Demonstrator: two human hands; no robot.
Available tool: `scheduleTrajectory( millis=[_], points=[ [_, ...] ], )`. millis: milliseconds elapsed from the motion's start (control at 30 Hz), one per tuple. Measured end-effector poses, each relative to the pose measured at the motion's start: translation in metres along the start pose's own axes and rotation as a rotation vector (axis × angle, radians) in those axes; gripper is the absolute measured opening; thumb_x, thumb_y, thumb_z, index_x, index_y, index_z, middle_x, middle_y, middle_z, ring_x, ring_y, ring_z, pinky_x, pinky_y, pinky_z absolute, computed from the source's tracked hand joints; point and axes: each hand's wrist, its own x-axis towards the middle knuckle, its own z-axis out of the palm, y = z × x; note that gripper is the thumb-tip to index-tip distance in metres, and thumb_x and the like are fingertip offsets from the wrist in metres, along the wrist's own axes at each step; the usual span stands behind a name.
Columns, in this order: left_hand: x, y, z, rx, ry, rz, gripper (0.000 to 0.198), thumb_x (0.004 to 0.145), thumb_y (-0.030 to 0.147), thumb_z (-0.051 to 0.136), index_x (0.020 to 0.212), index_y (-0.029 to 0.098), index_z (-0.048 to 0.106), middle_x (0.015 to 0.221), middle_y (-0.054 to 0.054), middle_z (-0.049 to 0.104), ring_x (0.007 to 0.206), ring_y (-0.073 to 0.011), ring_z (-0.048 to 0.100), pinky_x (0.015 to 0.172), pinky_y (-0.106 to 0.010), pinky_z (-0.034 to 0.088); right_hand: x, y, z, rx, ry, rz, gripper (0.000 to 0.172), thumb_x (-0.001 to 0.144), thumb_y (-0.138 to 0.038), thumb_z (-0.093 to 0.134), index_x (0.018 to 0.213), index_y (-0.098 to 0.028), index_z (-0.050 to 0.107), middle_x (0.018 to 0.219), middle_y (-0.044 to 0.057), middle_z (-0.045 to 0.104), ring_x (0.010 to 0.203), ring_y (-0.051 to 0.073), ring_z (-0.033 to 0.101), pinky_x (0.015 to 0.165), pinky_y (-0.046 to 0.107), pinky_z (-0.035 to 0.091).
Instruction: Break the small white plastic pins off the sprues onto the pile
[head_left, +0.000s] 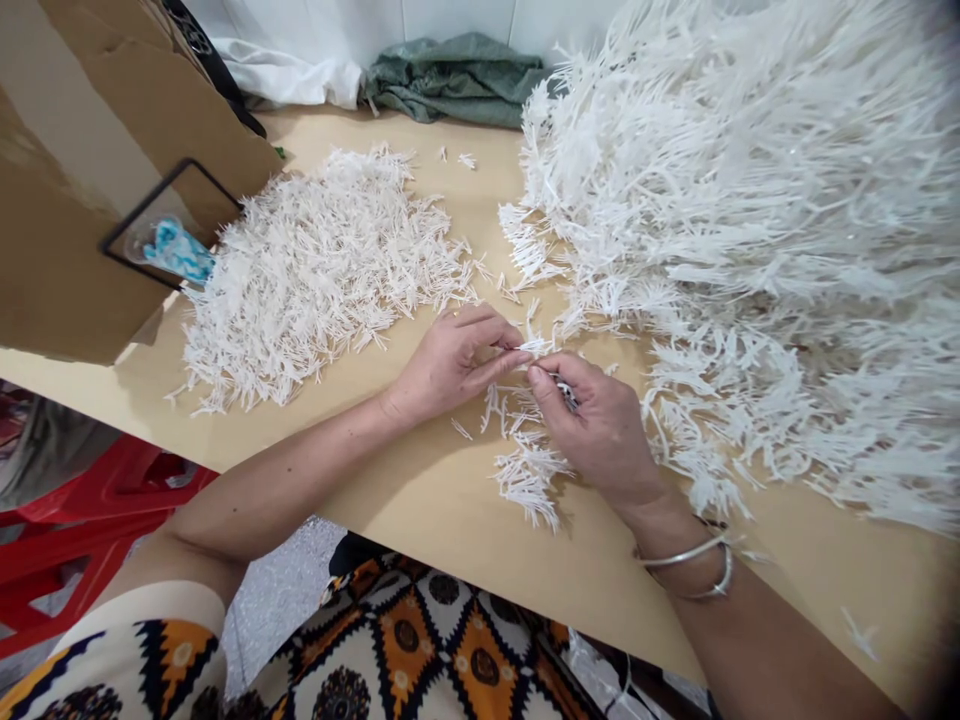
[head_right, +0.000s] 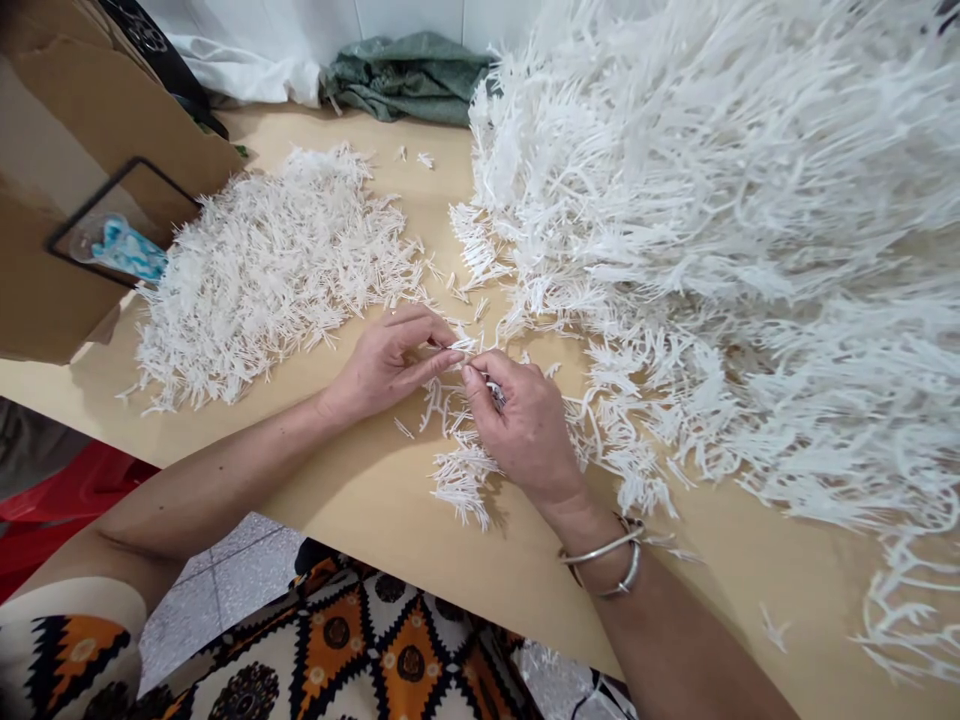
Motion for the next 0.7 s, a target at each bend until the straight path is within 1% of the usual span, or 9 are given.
scheduleTrajectory(
  millis=[100, 133, 233, 367, 467, 533, 633, 700],
  points=[
    [-0.001, 0.001, 0.001, -0.087, 0.066, -0.048, 0.02, 0.098, 0.037, 0.069, 0.091, 0.018, 0.068, 0.089, -0.003, 0.068, 0.082, -0.0114, 0.062, 0.078, -0.025, 0.051, 0.0, 0.0, -0.001, -0.013, -0.013, -0.069, 0.017, 0.101, -0.03, 0.056, 0.087, -0.023, 0.063, 0.072, -0.002, 0.065, 0.062, 0.013, 0.051, 0.067, 0.031, 0.039],
    [-0.001, 0.002, 0.001, -0.11, 0.072, -0.064, 0.02, 0.098, 0.037, 0.068, 0.091, 0.018, 0.068, 0.089, -0.003, 0.067, 0.082, -0.0112, 0.061, 0.077, -0.024, 0.051, 0.0, 0.0, -0.001, -0.018, -0.017, -0.089, 0.017, 0.101, -0.03, 0.056, 0.087, -0.023, 0.062, 0.072, -0.002, 0.065, 0.063, 0.014, 0.052, 0.067, 0.031, 0.039],
    [0.0, 0.004, -0.001, -0.14, 0.039, -0.084, 0.021, 0.099, 0.037, 0.066, 0.089, 0.018, 0.066, 0.086, -0.002, 0.065, 0.078, -0.0106, 0.059, 0.073, -0.023, 0.05, 0.0, 0.0, -0.001, -0.03, -0.029, -0.113, 0.019, 0.102, -0.029, 0.055, 0.085, -0.023, 0.06, 0.07, -0.002, 0.063, 0.064, 0.014, 0.053, 0.068, 0.032, 0.038],
    [0.001, 0.007, -0.004, -0.167, -0.015, -0.104, 0.02, 0.1, 0.035, 0.064, 0.089, 0.018, 0.064, 0.084, -0.002, 0.065, 0.076, -0.0097, 0.058, 0.069, -0.021, 0.049, -0.001, -0.001, 0.001, -0.043, -0.034, -0.101, 0.018, 0.102, -0.029, 0.055, 0.086, -0.024, 0.06, 0.07, -0.002, 0.063, 0.066, 0.015, 0.054, 0.07, 0.032, 0.039],
    [0.0, 0.01, -0.004, -0.149, -0.019, -0.14, 0.015, 0.098, 0.03, 0.062, 0.089, 0.018, 0.061, 0.083, -0.001, 0.063, 0.071, -0.008, 0.054, 0.064, -0.02, 0.046, -0.001, 0.0, 0.001, -0.061, -0.031, -0.126, 0.015, 0.101, -0.025, 0.054, 0.087, -0.023, 0.06, 0.073, -0.001, 0.065, 0.068, 0.016, 0.055, 0.071, 0.033, 0.039],
    [0.0, 0.012, -0.002, -0.116, -0.003, -0.157, 0.012, 0.094, 0.022, 0.061, 0.084, 0.018, 0.058, 0.079, 0.001, 0.058, 0.066, -0.0067, 0.05, 0.061, -0.019, 0.043, -0.002, 0.001, 0.002, -0.08, -0.026, -0.15, 0.014, 0.1, -0.024, 0.054, 0.087, -0.023, 0.06, 0.074, -0.001, 0.066, 0.07, 0.016, 0.055, 0.071, 0.033, 0.038],
    [0.0, 0.013, -0.001, -0.037, 0.013, -0.146, 0.017, 0.086, 0.011, 0.058, 0.072, 0.018, 0.051, 0.069, 0.004, 0.05, 0.062, -0.0061, 0.045, 0.061, -0.02, 0.039, -0.003, 0.003, 0.004, -0.117, -0.039, -0.173, 0.015, 0.1, -0.024, 0.054, 0.085, -0.023, 0.058, 0.073, 0.0, 0.064, 0.07, 0.017, 0.055, 0.075, 0.034, 0.039],
    [0.0, 0.012, -0.002, 0.0, 0.006, -0.132, 0.018, 0.084, 0.01, 0.057, 0.07, 0.018, 0.05, 0.066, 0.005, 0.049, 0.062, -0.0064, 0.045, 0.061, -0.021, 0.038, -0.003, 0.003, 0.005, -0.143, -0.043, -0.186, 0.016, 0.1, -0.024, 0.054, 0.085, -0.023, 0.058, 0.072, 0.0, 0.063, 0.071, 0.018, 0.054, 0.077, 0.035, 0.039]
  ],
)
